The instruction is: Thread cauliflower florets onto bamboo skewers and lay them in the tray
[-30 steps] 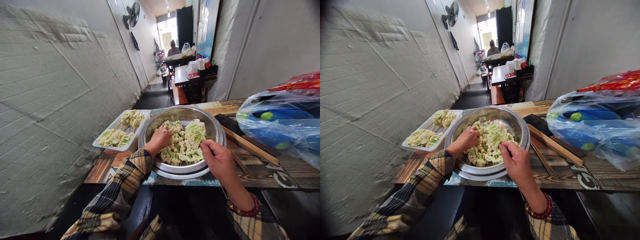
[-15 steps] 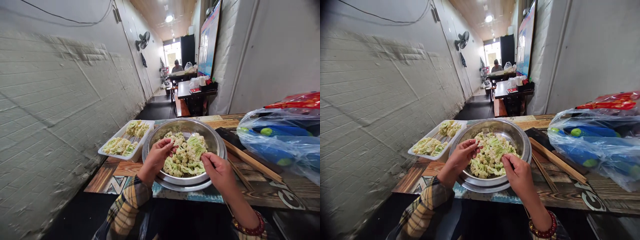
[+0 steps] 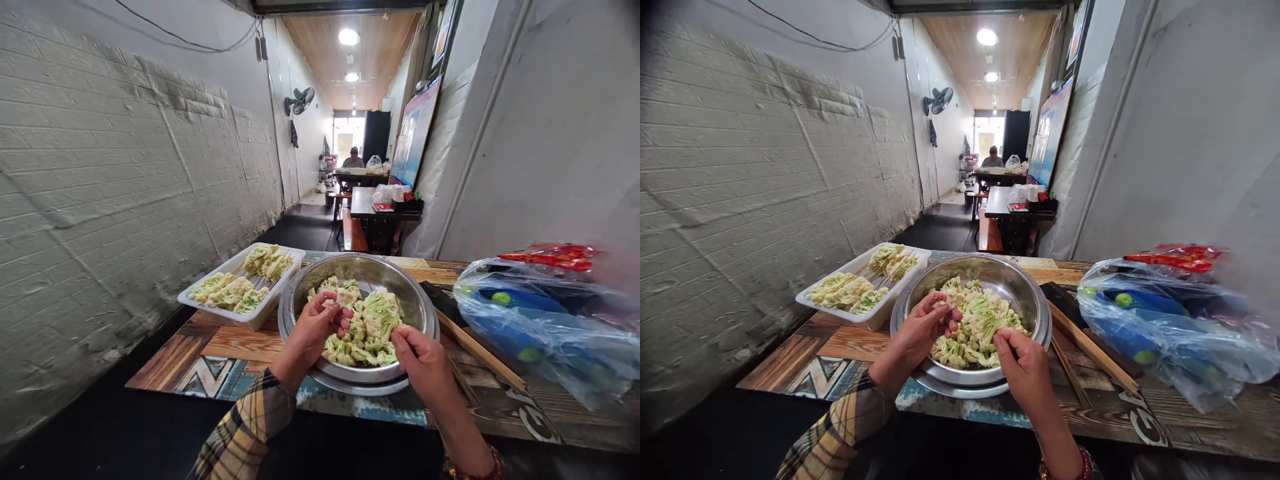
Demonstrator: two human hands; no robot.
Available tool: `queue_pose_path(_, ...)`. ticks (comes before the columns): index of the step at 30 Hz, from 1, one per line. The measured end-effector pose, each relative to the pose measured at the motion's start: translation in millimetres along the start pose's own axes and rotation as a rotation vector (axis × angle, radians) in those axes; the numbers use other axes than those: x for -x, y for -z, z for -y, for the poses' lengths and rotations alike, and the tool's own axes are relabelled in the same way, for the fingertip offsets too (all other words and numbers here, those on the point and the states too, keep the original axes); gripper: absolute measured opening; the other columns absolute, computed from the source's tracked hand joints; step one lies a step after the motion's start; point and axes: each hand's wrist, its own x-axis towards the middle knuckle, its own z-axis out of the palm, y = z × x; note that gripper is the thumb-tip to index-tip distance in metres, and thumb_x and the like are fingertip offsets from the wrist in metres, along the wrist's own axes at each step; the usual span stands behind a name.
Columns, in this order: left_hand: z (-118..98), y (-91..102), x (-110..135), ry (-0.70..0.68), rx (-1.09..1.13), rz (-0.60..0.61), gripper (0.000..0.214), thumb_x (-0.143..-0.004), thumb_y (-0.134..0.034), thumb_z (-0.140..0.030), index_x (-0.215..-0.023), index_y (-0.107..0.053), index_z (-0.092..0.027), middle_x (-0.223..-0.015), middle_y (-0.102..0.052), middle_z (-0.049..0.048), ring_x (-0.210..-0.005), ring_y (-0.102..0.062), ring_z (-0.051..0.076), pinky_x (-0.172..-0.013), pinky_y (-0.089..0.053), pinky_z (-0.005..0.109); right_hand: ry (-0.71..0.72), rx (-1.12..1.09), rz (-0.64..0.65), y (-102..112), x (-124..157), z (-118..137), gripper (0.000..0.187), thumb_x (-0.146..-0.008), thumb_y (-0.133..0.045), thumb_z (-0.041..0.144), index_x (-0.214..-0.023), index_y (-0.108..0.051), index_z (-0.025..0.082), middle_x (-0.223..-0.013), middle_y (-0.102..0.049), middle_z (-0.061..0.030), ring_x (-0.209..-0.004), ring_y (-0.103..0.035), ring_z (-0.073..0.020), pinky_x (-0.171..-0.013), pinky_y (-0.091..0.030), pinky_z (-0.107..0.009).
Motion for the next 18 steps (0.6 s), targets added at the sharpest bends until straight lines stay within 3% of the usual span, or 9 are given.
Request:
queue_pose_path(9, 2.0, 8.9, 1.5, -0.098, 0.111, -0.093, 0.021, -0.071, -0.071, -0.025, -0.086, -0.068, -0.011, -0.077, -0.069, 0.0052, -0.068, -0.061, 0.009, -0.064, -0.047, 0.020, 0.080, 0.058, 0.190, -19.6, 7.6, 23.4, 0.034, -0.092, -0.040, 0.036, -0.068, -0.057, 0.019, -0.054, -0.053, 0.0025, -0.050, -0.050, -0.0120, -0.050, -0.037, -0.021)
queue_pose_path(18, 1.0, 7.9, 3.3, -0.193, 0.142, -0.176, 0.033, -0.063, -0.074, -0.019, -0.094, -0.062, -0.017, -0.072, -0.063, -0.0011, -0.064, -0.061, 0.011, -0.064, -0.047, 0.024, 0.086, 0.129, 0.212, -22.6, 6.7, 25.1, 0.034, -0.094, -0.038, 0.036, -0.069, -0.055, 0.020, -0.053, -0.051, 0.0027, -0.053, -0.052, -0.0140, -0.052, -0.038, -0.023)
